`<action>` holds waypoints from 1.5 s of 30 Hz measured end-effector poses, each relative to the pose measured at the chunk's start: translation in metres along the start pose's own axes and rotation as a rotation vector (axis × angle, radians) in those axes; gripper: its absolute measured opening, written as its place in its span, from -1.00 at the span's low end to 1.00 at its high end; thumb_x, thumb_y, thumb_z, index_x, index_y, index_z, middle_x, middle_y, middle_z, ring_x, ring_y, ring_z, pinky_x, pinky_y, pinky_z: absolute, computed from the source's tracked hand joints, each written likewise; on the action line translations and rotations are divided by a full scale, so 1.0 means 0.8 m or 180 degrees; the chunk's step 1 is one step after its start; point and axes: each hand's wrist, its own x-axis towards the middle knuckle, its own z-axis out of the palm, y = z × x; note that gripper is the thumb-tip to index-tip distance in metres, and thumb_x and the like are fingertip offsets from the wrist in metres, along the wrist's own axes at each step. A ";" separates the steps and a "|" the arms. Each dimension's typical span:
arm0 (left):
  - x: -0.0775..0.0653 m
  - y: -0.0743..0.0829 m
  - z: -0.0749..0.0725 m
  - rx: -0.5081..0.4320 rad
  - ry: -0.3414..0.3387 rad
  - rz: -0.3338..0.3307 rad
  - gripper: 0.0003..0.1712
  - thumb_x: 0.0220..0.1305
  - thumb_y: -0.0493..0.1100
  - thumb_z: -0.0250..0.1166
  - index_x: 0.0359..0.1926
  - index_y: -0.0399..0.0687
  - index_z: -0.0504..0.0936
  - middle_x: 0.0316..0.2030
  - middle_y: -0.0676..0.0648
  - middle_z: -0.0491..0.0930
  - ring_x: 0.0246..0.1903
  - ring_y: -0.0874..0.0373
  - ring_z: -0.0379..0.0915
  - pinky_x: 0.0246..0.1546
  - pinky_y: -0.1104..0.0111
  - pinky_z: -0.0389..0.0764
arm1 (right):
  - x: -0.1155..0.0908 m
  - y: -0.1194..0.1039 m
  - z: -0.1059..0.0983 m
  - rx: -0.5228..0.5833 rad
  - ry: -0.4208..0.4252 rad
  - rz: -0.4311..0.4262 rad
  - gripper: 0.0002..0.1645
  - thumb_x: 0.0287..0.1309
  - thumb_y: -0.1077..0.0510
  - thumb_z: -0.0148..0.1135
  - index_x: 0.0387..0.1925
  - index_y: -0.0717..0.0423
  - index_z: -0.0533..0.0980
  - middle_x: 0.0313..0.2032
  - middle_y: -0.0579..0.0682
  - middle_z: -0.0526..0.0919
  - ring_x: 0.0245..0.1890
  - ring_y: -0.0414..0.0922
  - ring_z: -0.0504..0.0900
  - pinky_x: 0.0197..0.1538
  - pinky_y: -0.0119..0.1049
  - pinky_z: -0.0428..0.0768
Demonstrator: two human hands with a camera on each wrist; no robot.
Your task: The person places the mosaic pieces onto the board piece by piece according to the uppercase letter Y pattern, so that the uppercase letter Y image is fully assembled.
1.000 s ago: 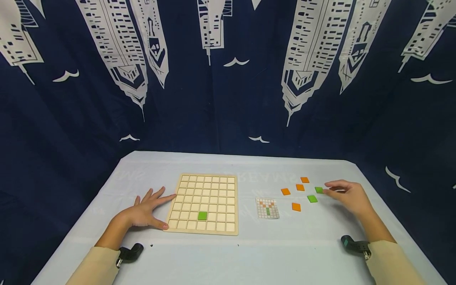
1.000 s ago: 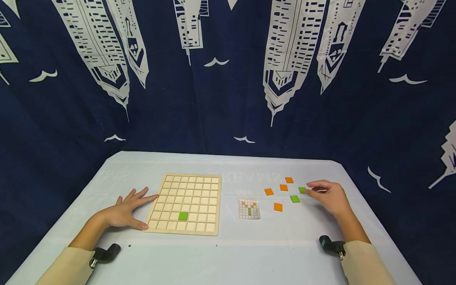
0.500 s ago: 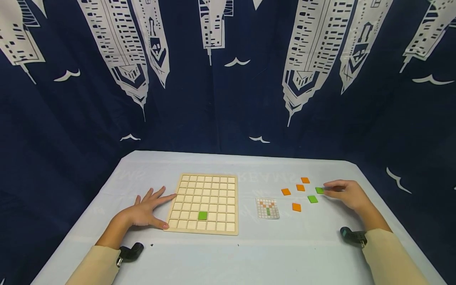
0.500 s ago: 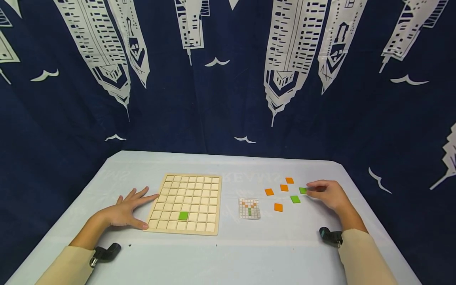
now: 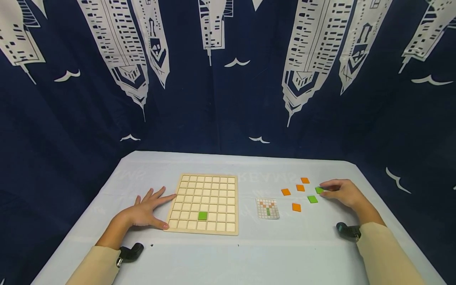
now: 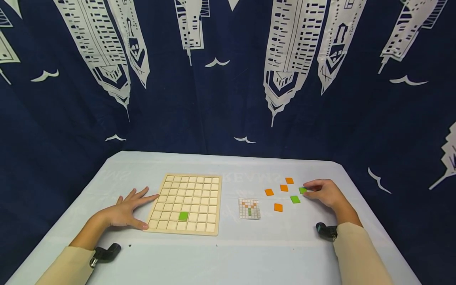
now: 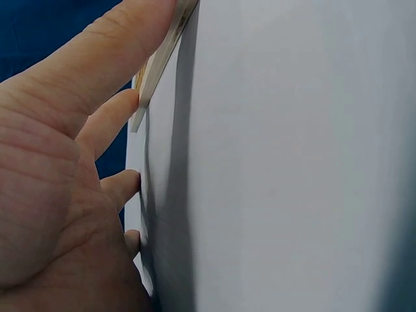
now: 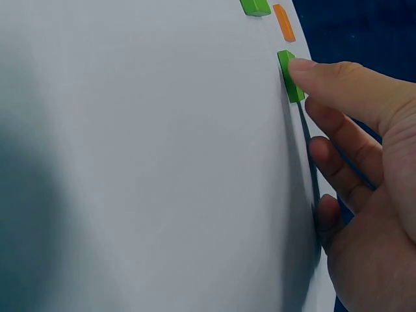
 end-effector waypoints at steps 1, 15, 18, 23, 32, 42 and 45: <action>0.000 0.000 0.000 -0.0004 -0.0002 0.0004 0.30 -0.21 0.25 0.66 0.57 0.15 0.25 0.62 -0.38 -0.20 0.54 -0.58 -0.54 0.30 -0.58 -0.52 | 0.001 -0.001 0.000 -0.0001 -0.0022 0.0004 -0.33 0.06 -0.03 0.56 0.17 0.19 0.63 0.17 0.33 0.60 0.09 0.18 0.49 0.19 0.23 0.46; -0.002 -0.001 0.000 -0.0003 0.0007 -0.0004 0.30 -0.22 0.25 0.66 0.57 0.15 0.25 0.62 -0.38 -0.20 0.54 -0.58 -0.54 0.30 -0.58 -0.51 | 0.007 -0.007 -0.001 -0.0044 -0.0167 0.0030 -0.37 0.03 0.04 0.58 0.14 0.18 0.65 0.10 0.30 0.58 0.00 0.13 0.41 0.05 -0.01 0.44; -0.002 -0.001 0.001 -0.0009 0.0001 -0.0008 0.30 -0.21 0.25 0.66 0.56 0.13 0.25 0.62 -0.38 -0.20 0.53 -0.59 -0.53 0.30 -0.58 -0.50 | 0.007 -0.008 0.000 -0.0049 -0.0179 0.0030 -0.38 0.04 0.06 0.57 0.14 0.20 0.64 0.10 0.31 0.57 -0.01 0.13 0.40 0.07 0.03 0.43; -0.003 -0.001 0.002 -0.0034 -0.0012 -0.0022 0.30 -0.21 0.24 0.66 0.57 0.14 0.25 0.62 -0.38 -0.21 0.54 -0.59 -0.54 0.31 -0.57 -0.52 | 0.008 -0.007 0.001 -0.0063 -0.0184 0.0010 -0.38 0.03 0.07 0.57 0.14 0.21 0.64 0.10 0.33 0.58 -0.01 0.14 0.41 0.08 0.06 0.44; -0.003 -0.001 0.003 -0.0035 -0.0006 -0.0032 0.30 -0.22 0.24 0.67 0.56 0.15 0.25 0.62 -0.37 -0.20 0.54 -0.58 -0.54 0.31 -0.57 -0.52 | 0.006 -0.005 0.001 -0.0113 -0.0228 -0.0027 -0.38 0.06 0.07 0.55 0.14 0.23 0.63 0.12 0.34 0.59 0.01 0.15 0.45 0.11 0.09 0.47; 0.001 0.000 0.002 -0.0007 0.0018 -0.0012 0.30 -0.21 0.25 0.66 0.57 0.18 0.25 0.62 -0.36 -0.20 0.54 -0.57 -0.54 0.32 -0.56 -0.52 | 0.008 -0.004 -0.004 -0.0139 -0.0214 -0.0018 -0.40 0.06 0.06 0.56 0.12 0.23 0.64 0.10 0.32 0.60 -0.01 0.13 0.46 0.07 0.03 0.49; 0.002 0.000 0.001 0.0006 0.0021 -0.0015 0.30 -0.22 0.25 0.66 0.57 0.18 0.24 0.62 -0.36 -0.21 0.54 -0.57 -0.54 0.32 -0.56 -0.52 | 0.008 -0.004 -0.004 -0.0136 -0.0199 0.0004 -0.40 0.06 0.05 0.56 0.12 0.23 0.64 0.07 0.30 0.61 -0.02 0.12 0.45 0.04 -0.01 0.48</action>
